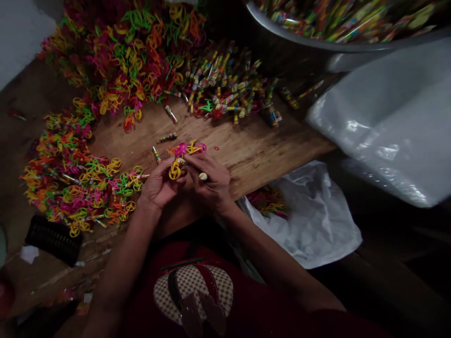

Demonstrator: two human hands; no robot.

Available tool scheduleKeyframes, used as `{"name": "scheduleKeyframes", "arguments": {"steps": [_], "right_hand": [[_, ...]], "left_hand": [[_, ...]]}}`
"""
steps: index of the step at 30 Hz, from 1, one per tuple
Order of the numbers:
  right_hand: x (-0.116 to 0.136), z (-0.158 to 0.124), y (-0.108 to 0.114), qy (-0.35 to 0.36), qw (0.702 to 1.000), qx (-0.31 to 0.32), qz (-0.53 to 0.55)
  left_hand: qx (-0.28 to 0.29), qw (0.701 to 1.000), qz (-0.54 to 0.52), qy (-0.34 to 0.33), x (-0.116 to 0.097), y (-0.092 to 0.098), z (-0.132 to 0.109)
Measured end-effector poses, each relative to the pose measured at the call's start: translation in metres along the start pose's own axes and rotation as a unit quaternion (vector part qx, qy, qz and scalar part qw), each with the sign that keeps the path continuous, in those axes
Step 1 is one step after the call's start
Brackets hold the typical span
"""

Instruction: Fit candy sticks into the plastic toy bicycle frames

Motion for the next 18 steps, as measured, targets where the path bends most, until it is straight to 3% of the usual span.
{"name": "scheduleKeyframes", "arguments": {"steps": [6,11,14,18], "right_hand": [[0.000,0.001,0.005,-0.061,0.998,-0.008,0.004],[-0.003,-0.003,0.007,0.002,0.999,-0.033,-0.003],[-0.004,-0.006,0.007,0.054,0.999,-0.001,0.003],[-0.008,-0.012,0.008,0.052,0.995,0.082,-0.007]], "left_hand": [[0.012,1.000,0.005,0.011,0.004,0.003,-0.001],[-0.016,0.999,0.026,0.021,0.007,0.003,0.000],[-0.042,0.998,0.049,0.011,0.008,0.006,-0.002],[-0.066,0.991,0.106,-0.039,0.008,0.010,-0.005]]}}
Point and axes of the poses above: each hand's wrist, its own z-axis towards the middle knuckle, its own y-axis out of the back of the hand, x = y × z, the point moved 3 cm from there along z, towards the middle knuckle, and after that the axes turned 13 degrees about y, right-handed, at the moved point
